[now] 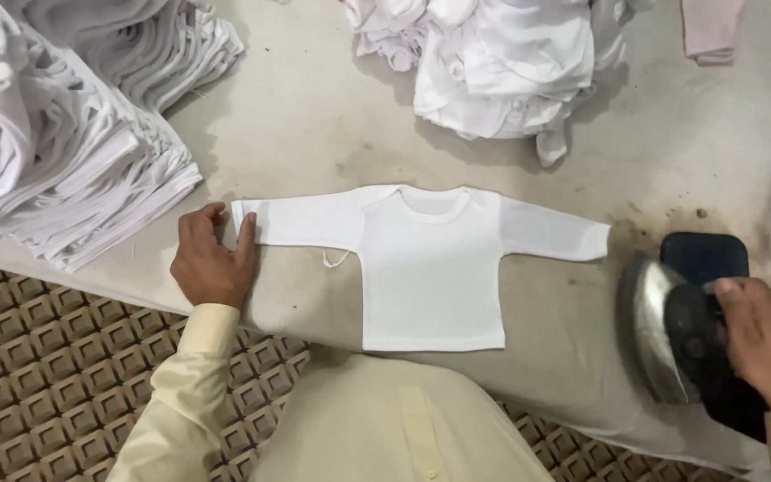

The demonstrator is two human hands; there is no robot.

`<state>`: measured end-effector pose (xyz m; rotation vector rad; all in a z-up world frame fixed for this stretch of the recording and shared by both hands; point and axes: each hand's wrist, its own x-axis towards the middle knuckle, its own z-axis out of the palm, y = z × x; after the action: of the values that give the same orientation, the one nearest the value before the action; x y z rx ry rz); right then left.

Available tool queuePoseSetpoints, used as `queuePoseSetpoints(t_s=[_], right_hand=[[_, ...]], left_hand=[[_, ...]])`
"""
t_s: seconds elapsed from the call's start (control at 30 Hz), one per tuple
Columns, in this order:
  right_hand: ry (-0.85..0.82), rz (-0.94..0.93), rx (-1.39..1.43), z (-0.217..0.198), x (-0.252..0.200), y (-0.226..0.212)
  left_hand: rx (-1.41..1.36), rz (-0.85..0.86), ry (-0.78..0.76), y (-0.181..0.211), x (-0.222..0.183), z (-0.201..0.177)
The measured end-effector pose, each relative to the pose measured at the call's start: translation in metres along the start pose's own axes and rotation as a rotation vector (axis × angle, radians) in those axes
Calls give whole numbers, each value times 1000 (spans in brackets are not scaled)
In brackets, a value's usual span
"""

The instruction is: Ironing and folding white baby onesies on an ironing board in a production environment.

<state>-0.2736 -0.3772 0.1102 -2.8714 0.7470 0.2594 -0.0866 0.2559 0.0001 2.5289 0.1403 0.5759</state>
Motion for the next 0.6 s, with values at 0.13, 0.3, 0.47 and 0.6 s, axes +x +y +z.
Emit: queuePoseSetpoints(t_s=[0.13,0.3,0.47,0.6], right_hand=[[231,16,40,15,53,18],[496,-34,-315,51,92,22],[478,-718,-166,104,99,-143],[203,-634,-42,150,90,-205]], left_hand=[[109,-52,-80,-1,4,3],[173,-164,-149,7,17,11],[-345,-224,-371,9,42,23],[-994,-231,-191,10,55,-67]])
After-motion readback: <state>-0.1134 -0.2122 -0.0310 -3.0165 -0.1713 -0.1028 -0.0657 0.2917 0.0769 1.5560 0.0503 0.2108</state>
